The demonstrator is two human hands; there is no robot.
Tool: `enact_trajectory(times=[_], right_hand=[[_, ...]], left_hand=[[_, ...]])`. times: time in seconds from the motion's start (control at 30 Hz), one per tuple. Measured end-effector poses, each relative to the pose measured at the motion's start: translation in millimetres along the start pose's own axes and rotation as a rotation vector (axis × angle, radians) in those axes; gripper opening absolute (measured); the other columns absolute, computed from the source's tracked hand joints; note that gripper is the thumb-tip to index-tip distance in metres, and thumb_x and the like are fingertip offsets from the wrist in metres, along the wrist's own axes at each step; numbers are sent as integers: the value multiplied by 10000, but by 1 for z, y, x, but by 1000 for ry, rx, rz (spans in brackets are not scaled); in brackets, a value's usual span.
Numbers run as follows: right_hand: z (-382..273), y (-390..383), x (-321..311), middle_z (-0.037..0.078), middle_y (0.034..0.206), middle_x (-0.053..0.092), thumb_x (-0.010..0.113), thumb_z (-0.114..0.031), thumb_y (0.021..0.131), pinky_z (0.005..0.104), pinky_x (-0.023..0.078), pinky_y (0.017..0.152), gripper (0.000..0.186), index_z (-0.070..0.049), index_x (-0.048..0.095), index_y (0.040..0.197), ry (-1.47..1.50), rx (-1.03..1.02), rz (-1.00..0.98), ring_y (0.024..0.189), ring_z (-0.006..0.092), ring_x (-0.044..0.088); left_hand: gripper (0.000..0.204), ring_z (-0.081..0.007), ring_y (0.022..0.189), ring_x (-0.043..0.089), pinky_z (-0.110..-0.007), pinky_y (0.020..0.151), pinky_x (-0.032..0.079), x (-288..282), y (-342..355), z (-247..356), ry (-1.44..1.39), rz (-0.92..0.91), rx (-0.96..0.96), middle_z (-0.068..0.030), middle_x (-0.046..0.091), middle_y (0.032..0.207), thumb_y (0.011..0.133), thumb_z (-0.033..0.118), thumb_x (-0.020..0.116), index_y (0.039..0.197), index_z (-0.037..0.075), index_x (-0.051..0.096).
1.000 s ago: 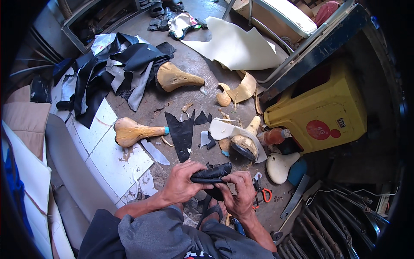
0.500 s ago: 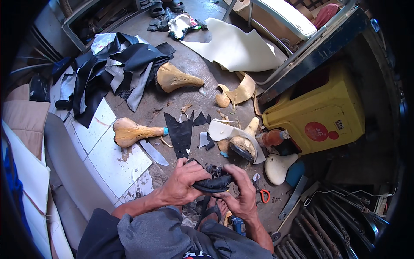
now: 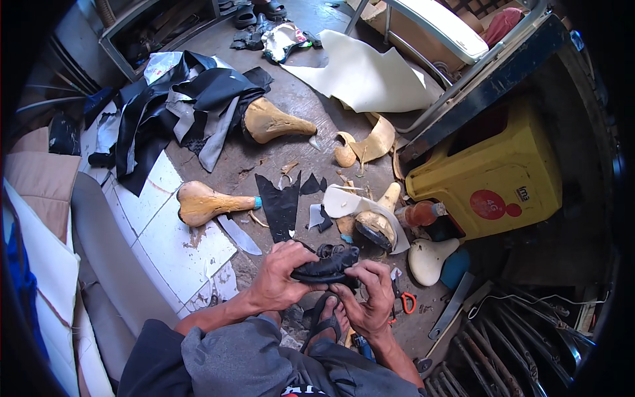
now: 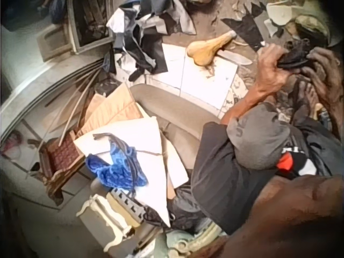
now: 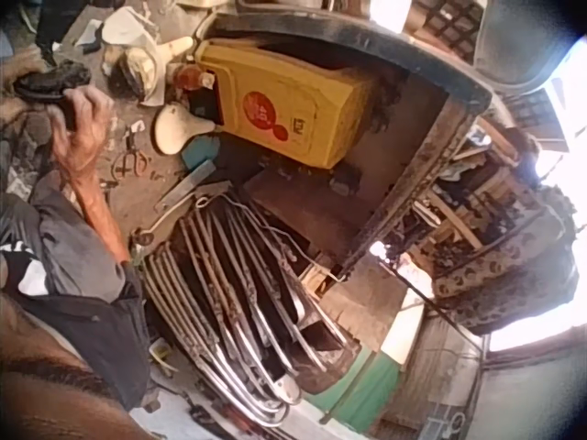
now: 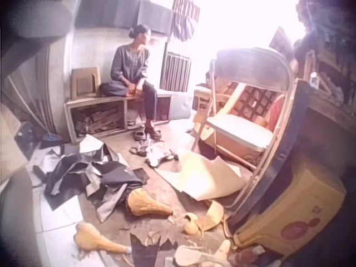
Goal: The person reupholsters a bicycle seat by trimming excess black fabric with scissors and securing it to the seat frame.
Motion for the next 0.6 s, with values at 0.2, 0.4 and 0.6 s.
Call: enact_trajectory(times=[0.2, 0.4, 0.6], right_hand=[[4, 0, -1, 126, 966, 673, 851, -6, 758, 389, 542, 724, 372, -34, 667, 1080, 80, -11, -30, 846, 297, 666], [-1, 2, -2, 131, 964, 674, 835, 6, 772, 395, 542, 734, 363, -32, 687, 1101, 71, 0, -28, 858, 306, 668], [3, 2, -1, 123, 962, 670, 823, 10, 774, 401, 534, 754, 298, -26, 709, 1047, 86, 72, -65, 863, 305, 660]], left_hand=[[415, -274, 840, 622, -397, 767, 417, 6, -2, 4, 22, 23, -16, -63, 650, 862, 672, 219, 923, 983, 60, 699], [397, -277, 828, 627, -401, 764, 424, 7, 0, 7, 5, 61, -62, -63, 656, 854, 677, 196, 917, 983, 56, 705], [394, -284, 819, 624, -408, 763, 429, 6, 0, 7, 31, 92, -33, -73, 661, 847, 671, 189, 918, 974, 51, 707]])
Point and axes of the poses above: each hand's wrist, its own y-axis towards the middle knuckle, its own x-axis out of the palm, z = x × y, the point moved 6 cm from there along y, towards the middle knuckle
